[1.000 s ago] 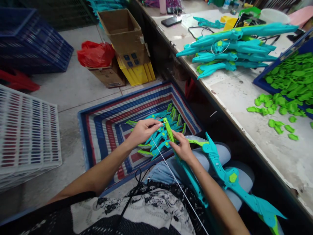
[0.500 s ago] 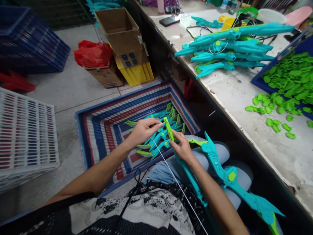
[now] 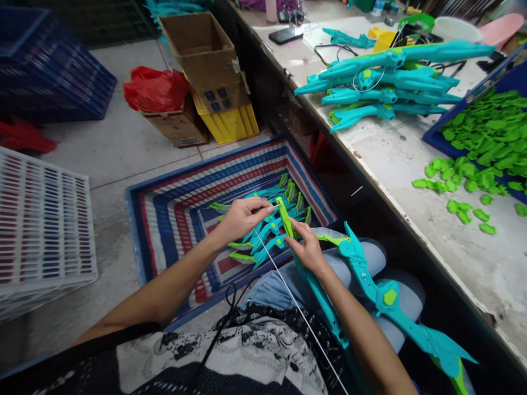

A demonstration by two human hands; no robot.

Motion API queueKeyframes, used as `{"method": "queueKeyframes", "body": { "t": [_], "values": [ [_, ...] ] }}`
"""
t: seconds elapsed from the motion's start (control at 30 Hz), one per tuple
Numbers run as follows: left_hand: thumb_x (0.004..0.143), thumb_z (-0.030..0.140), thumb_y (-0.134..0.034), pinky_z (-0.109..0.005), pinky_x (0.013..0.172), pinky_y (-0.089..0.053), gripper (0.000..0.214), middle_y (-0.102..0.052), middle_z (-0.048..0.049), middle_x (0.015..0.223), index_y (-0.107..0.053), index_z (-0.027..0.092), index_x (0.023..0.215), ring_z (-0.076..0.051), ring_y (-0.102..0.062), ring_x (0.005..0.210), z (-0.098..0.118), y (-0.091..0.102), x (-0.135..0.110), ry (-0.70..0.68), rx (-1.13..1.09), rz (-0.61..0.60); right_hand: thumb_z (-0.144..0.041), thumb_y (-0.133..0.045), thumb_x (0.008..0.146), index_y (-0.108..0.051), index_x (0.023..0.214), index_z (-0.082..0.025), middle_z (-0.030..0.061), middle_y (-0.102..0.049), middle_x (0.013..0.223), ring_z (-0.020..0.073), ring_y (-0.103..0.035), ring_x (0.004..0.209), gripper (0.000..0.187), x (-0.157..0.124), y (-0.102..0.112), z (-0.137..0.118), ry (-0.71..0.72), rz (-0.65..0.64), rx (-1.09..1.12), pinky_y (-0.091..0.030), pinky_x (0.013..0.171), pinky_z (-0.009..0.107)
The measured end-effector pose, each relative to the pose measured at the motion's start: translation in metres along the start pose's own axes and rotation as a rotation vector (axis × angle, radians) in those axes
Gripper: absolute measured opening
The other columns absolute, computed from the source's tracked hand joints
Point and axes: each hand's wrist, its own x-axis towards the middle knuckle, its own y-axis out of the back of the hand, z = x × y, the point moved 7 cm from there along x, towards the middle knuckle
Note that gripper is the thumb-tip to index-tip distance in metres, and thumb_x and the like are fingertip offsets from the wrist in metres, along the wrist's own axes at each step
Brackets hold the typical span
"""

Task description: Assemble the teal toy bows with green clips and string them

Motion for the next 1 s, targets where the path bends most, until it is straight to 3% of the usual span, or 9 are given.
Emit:
{"method": "queueKeyframes", "body": {
  "t": [0.37,0.5,0.6,0.73,0.87,1.0],
  "values": [
    [0.084,0.025,-0.054,-0.026,0.068,-0.044,0.019,-0.069,-0.0034,0.076,-0.068,0.017,0.074,-0.015,-0.061,0.071,0.004,-0.003,0.0,-0.063,-0.004,0.013,-0.033,-0.065,0.081,-0.059,0.129,-0.027,0.0076,-0.063,0.118,0.0221,-0.059,0.108,0.048,0.0,-0.001,0.0,0.007,-0.016,-0.045,-0.048,0.098,0.039],
    [0.081,0.029,-0.06,-0.024,0.057,-0.038,0.012,-0.055,0.0038,0.061,-0.063,0.018,0.086,-0.011,-0.051,0.057,0.003,-0.005,-0.001,0.008,0.0,0.03,-0.031,-0.063,0.083,-0.058,0.129,-0.027,0.0076,-0.063,0.116,0.0218,-0.059,0.107,0.047,-0.001,-0.001,-0.006,0.03,0.005,-0.096,-0.049,0.096,0.038],
    [0.074,0.031,-0.07,-0.022,0.052,-0.034,0.038,-0.043,0.009,0.059,-0.056,0.018,0.107,-0.01,-0.043,0.052,0.001,-0.01,-0.001,0.067,-0.039,0.056,-0.028,-0.061,0.084,-0.056,0.131,-0.027,0.0077,-0.064,0.114,0.0222,-0.059,0.106,0.047,-0.004,-0.002,-0.011,0.061,0.027,-0.18,-0.049,0.094,0.039],
    [0.079,0.025,-0.062,-0.023,0.055,-0.035,0.023,-0.041,0.0082,0.056,-0.06,0.018,0.1,-0.01,-0.043,0.052,0.003,-0.021,0.003,0.057,-0.046,0.076,-0.027,-0.057,0.086,-0.053,0.134,-0.027,0.0078,-0.065,0.111,0.0237,-0.058,0.104,0.047,-0.007,-0.001,-0.02,0.116,0.043,-0.29,-0.049,0.093,0.042],
    [0.081,0.024,-0.058,-0.023,0.055,-0.035,0.018,-0.041,0.0079,0.055,-0.061,0.018,0.097,-0.01,-0.042,0.052,0.002,-0.027,0.006,0.035,-0.042,0.131,-0.029,-0.053,0.09,-0.058,0.128,-0.026,0.0082,-0.067,0.109,0.0246,-0.057,0.104,0.038,0.003,0.018,-0.045,0.191,0.124,-0.385,-0.048,0.092,0.043],
    [0.081,0.023,-0.056,-0.022,0.055,-0.035,0.016,-0.039,0.0082,0.054,-0.062,0.017,0.095,-0.01,-0.041,0.051,0.002,-0.032,0.008,0.019,-0.035,0.129,-0.03,-0.055,0.09,-0.065,0.114,-0.024,0.006,-0.068,0.093,0.0214,-0.059,0.091,0.026,0.028,0.044,-0.074,0.242,0.268,-0.42,-0.049,0.086,0.039]
  ]
}}
